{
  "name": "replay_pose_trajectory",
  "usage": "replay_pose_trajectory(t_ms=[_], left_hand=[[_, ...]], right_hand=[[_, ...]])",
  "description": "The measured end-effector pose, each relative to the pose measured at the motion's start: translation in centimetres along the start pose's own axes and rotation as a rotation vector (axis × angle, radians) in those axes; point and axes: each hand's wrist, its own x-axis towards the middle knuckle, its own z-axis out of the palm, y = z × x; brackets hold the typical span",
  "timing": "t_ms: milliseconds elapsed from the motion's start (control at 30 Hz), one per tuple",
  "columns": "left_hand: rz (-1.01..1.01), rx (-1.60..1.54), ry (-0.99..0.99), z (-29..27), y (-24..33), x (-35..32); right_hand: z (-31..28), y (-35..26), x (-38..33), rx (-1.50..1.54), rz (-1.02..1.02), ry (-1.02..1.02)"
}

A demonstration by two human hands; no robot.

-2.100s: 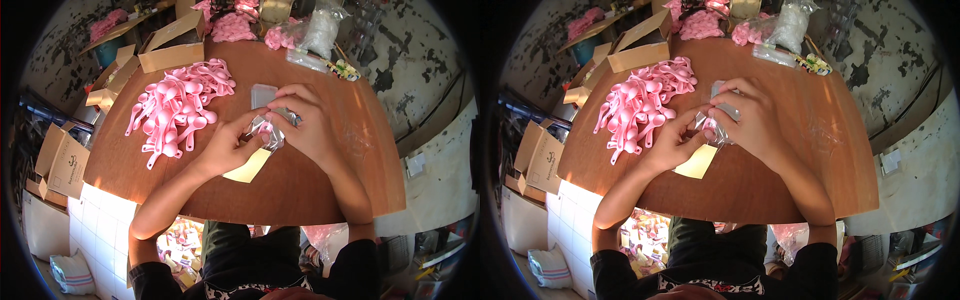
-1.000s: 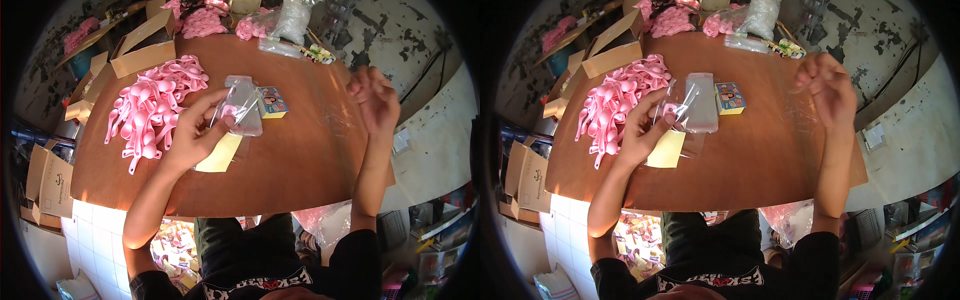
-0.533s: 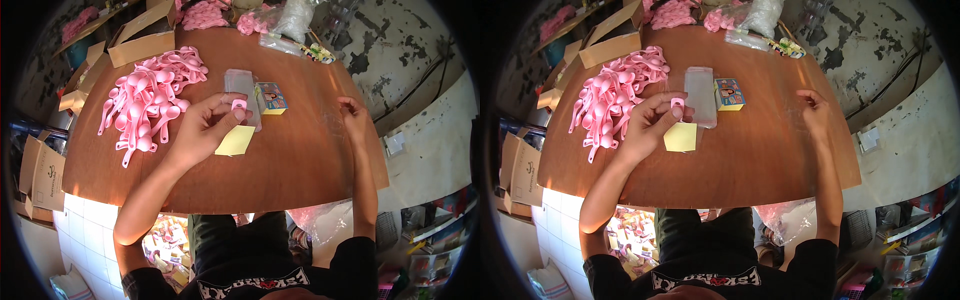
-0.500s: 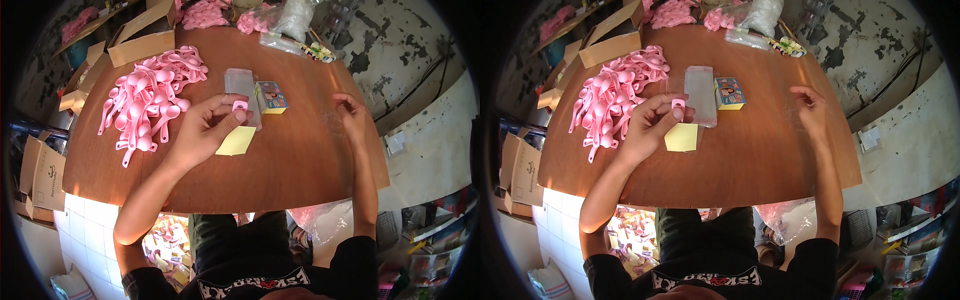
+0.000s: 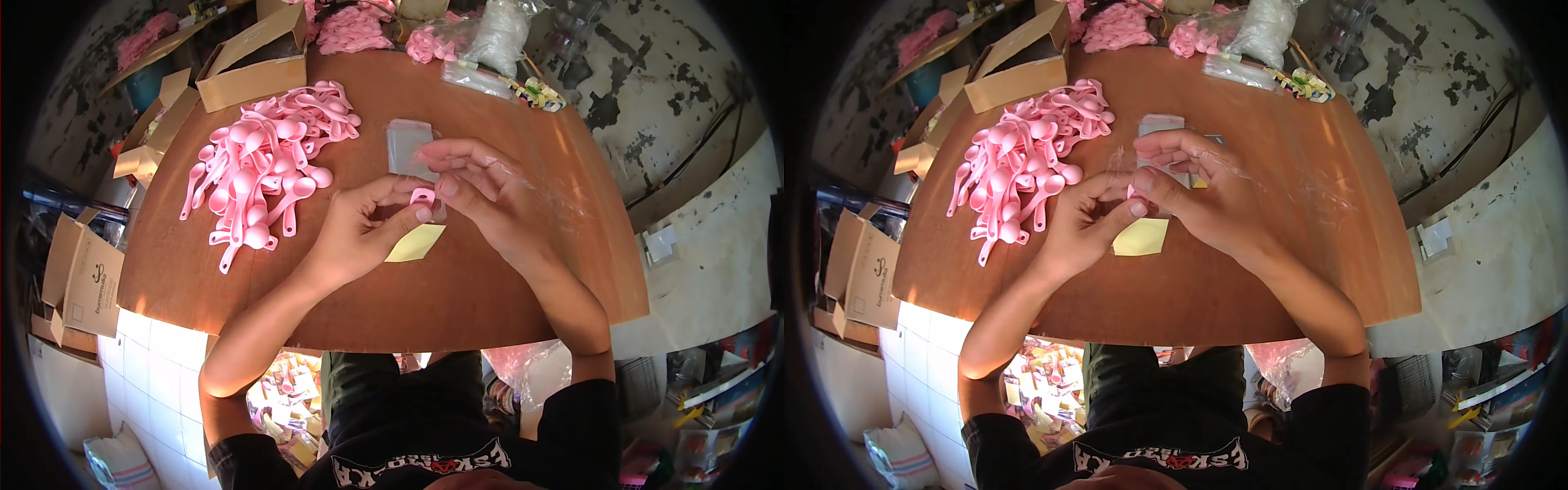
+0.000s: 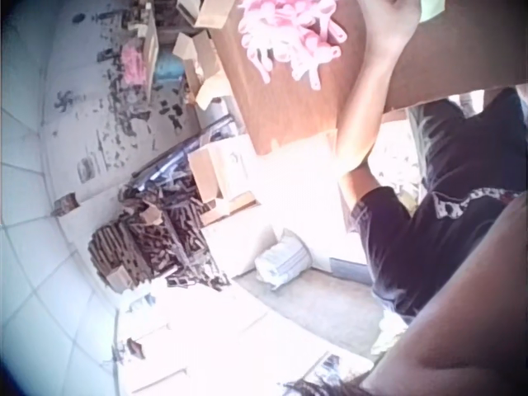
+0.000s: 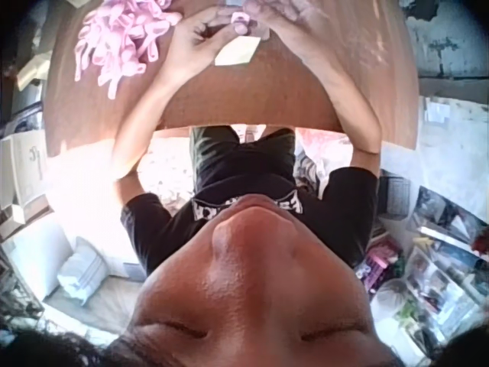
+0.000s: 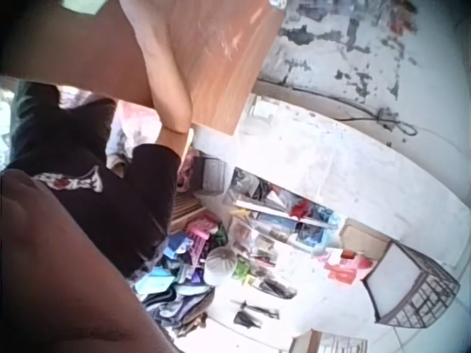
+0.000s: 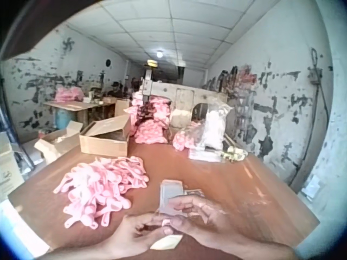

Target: The person repeatedly picks pink plastic spoons from a pile, places each spoon into a small clear plastic bag, and seals the bag. The process is repeated multiple times throughout the clip.

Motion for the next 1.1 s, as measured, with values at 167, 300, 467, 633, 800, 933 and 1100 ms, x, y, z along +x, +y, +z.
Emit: replay_pose_trajectory(t_ms=[167, 300, 467, 633, 800, 933, 1100], left_hand=[[-0.07, 0.001, 0.072, -0.6, -0.4, -0.2], [-0.065, 0.007, 0.054, -0.3, 0.2, 0.0], [-0.122, 0.031, -0.007, -0.5, 0.4, -0.1], [-0.068, 0.07, 0.019, -0.1, -0.3, 0.3], [-0.098, 0.033, 0.025, 0.0, 0.2, -0.1], [-0.069, 0.038, 0.018, -0.1, -0.3, 0.1], [-0.099, 0.024, 0.005, 0.2, 0.1, 0.1]], right_hand=[[-4.9, -3.0, -0.2, -0.007, 0.095, 0.015], [-17.1, 0.7, -0.1, 0.227, -0.028, -0.221], [-21.2, 9.5, -2.8, -1.268, 0.713, 0.094], [-25.2, 11.5, -6.1, -1.144, 0.667, 0.185], [-19.6, 8.7, -4.7, -0.918, 0.453, 0.286], [-16.1, 8.0, -4.4, -0.9, 0.447, 0.226], [-12.3, 7.5, -5.2, -0.712, 0.248, -0.008]])
